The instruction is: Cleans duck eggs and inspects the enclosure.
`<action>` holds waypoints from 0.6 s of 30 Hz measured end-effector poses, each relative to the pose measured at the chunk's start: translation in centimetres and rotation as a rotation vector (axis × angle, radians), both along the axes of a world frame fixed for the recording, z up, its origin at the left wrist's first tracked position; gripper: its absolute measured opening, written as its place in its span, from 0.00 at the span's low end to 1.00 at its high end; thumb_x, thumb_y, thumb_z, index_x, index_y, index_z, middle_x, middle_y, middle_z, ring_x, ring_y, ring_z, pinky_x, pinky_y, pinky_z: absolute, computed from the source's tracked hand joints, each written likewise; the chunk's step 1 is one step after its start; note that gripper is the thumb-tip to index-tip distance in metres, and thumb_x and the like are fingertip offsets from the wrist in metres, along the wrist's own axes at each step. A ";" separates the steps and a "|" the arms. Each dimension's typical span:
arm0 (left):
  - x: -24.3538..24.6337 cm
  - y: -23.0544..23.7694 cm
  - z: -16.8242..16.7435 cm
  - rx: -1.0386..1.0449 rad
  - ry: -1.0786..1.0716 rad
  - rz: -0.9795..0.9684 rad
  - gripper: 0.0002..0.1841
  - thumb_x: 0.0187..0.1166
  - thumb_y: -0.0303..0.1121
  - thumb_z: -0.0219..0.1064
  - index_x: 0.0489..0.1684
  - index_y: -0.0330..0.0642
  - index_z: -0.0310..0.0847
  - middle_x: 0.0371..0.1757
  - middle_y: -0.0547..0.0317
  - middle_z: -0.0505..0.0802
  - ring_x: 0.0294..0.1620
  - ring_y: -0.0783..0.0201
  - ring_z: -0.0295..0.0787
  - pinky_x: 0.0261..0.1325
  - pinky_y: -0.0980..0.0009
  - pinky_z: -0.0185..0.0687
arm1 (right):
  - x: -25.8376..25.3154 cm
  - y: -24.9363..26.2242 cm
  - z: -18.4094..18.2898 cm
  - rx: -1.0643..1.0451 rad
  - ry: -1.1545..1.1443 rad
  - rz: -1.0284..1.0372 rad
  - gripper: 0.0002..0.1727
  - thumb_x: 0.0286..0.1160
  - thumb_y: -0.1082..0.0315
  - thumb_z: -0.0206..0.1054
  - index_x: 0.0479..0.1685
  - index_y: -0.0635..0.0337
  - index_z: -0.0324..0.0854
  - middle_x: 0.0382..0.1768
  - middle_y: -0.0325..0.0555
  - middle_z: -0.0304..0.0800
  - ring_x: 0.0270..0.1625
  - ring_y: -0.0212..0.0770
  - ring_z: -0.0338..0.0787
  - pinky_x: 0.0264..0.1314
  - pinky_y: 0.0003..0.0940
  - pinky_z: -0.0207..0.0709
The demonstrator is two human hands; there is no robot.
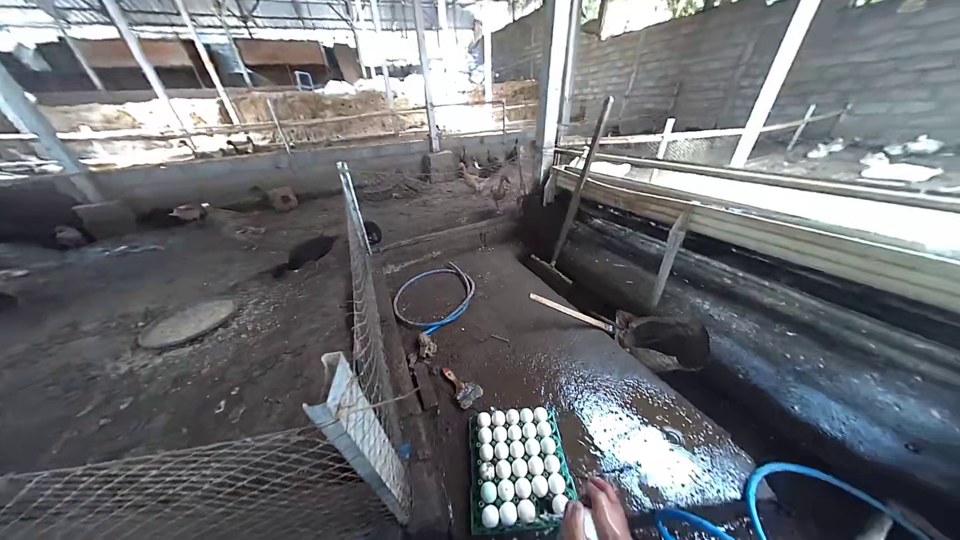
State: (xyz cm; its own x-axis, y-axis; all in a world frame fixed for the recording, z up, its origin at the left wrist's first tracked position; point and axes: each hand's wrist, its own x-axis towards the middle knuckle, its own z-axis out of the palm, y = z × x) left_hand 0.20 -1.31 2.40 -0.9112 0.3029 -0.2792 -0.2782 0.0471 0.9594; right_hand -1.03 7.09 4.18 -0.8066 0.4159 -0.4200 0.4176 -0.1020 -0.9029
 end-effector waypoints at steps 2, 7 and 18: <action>-0.5 0.2 1.2 0.014 0.007 0.068 0.28 0.94 0.40 0.36 0.77 0.24 0.67 0.72 0.31 0.80 0.67 0.49 0.81 0.71 0.52 0.75 | 0.3 -0.8 1.2 0.004 0.001 0.023 0.24 0.91 0.65 0.50 0.75 0.74 0.71 0.65 0.71 0.82 0.67 0.59 0.84 0.73 0.57 0.75; 0.1 0.6 1.1 -0.018 -0.031 0.068 0.28 0.96 0.40 0.34 0.78 0.25 0.67 0.70 0.31 0.80 0.68 0.47 0.79 0.71 0.52 0.74 | 0.3 0.1 0.0 -0.029 0.002 -0.037 0.24 0.88 0.65 0.54 0.77 0.70 0.72 0.64 0.70 0.83 0.65 0.59 0.85 0.70 0.58 0.76; -0.3 1.1 1.3 -0.028 0.072 0.109 0.24 0.93 0.33 0.39 0.72 0.19 0.69 0.75 0.27 0.77 0.76 0.45 0.73 0.82 0.53 0.64 | 1.6 -0.9 1.8 0.122 0.000 0.085 0.24 0.91 0.64 0.48 0.74 0.74 0.74 0.69 0.71 0.81 0.75 0.63 0.80 0.81 0.60 0.68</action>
State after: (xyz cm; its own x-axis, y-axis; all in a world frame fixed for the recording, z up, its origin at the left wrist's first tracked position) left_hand -0.11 -0.23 3.73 -0.9563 0.1941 -0.2185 -0.2134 0.0470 0.9758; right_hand 0.59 6.16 5.97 -0.8410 0.3942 -0.3706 0.4201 0.0441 -0.9064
